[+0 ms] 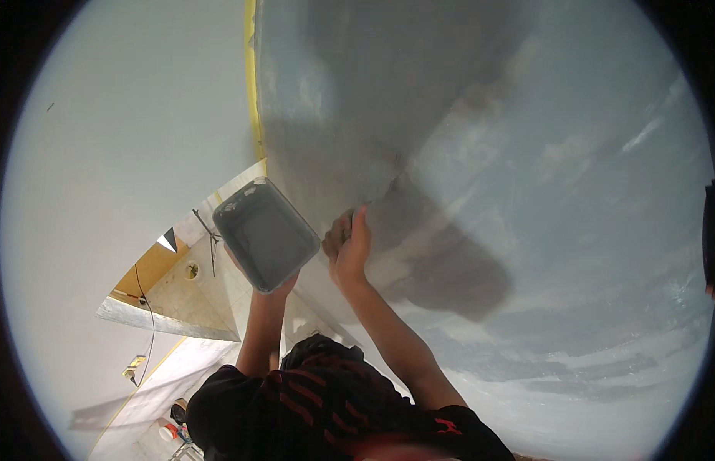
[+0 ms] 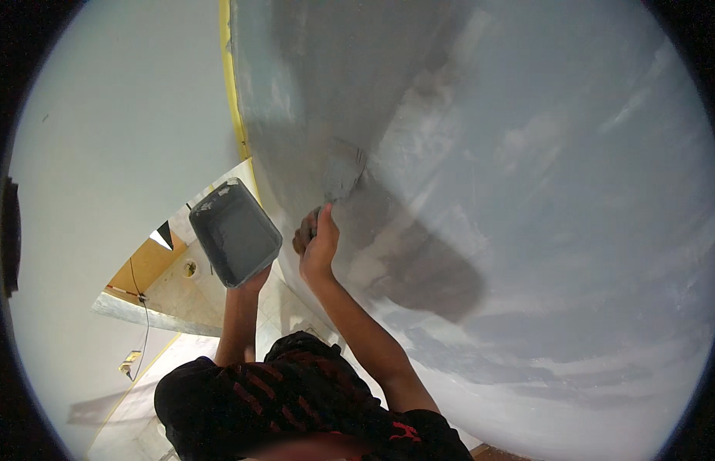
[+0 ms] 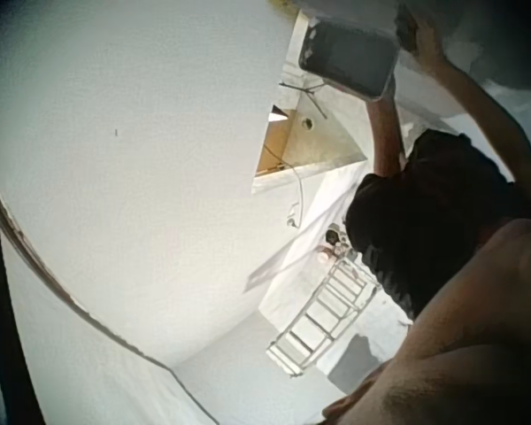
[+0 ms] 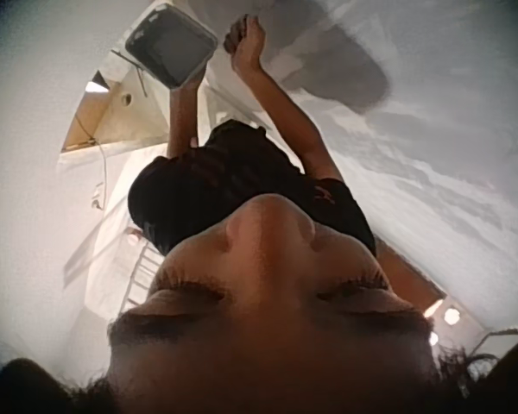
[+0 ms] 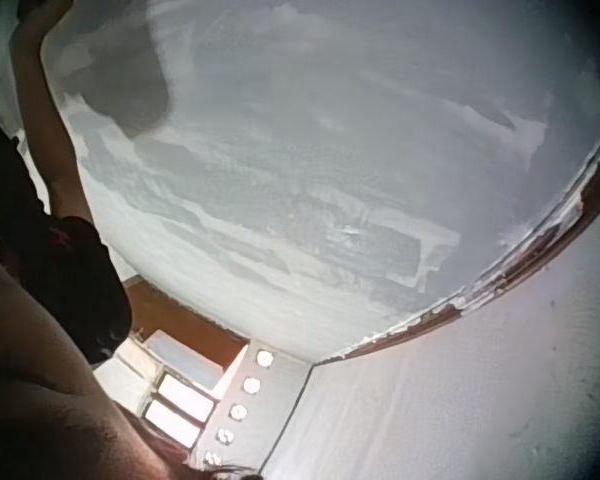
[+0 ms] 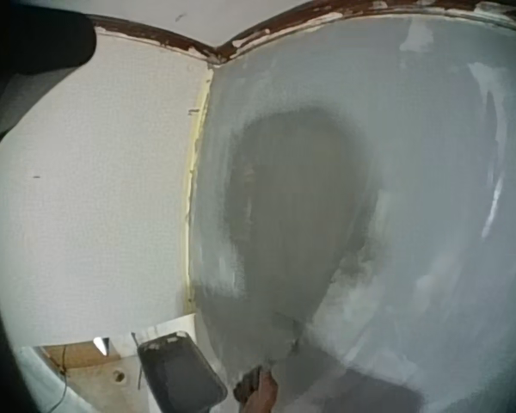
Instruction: The person applies wall putty from a mud pan onto a wall using a putty knife.
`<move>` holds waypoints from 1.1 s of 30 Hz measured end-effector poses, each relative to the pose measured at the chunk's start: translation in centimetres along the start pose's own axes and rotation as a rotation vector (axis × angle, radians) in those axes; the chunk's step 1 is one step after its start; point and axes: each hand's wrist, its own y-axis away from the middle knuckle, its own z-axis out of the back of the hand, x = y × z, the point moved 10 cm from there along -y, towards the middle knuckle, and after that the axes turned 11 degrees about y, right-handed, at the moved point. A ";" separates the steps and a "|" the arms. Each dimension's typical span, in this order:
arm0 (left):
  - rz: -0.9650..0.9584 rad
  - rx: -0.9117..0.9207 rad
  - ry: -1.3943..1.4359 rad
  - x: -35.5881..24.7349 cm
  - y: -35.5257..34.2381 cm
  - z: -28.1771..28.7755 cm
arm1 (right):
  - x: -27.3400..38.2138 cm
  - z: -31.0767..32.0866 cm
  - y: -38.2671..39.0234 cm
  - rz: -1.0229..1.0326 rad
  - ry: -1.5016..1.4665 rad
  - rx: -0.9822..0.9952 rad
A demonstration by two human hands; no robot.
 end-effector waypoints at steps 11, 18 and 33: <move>0.013 0.045 0.000 -0.4 -0.9 -2.4 | -4.8 3.3 6.1 -0.080 0.106 0.028; -0.011 0.032 0.013 -0.2 -1.3 -2.8 | 9.1 -2.0 1.9 0.141 0.206 0.145; 0.151 -0.078 -0.066 2.5 -0.5 0.1 | -7.1 12.2 10.8 -0.208 0.225 -0.019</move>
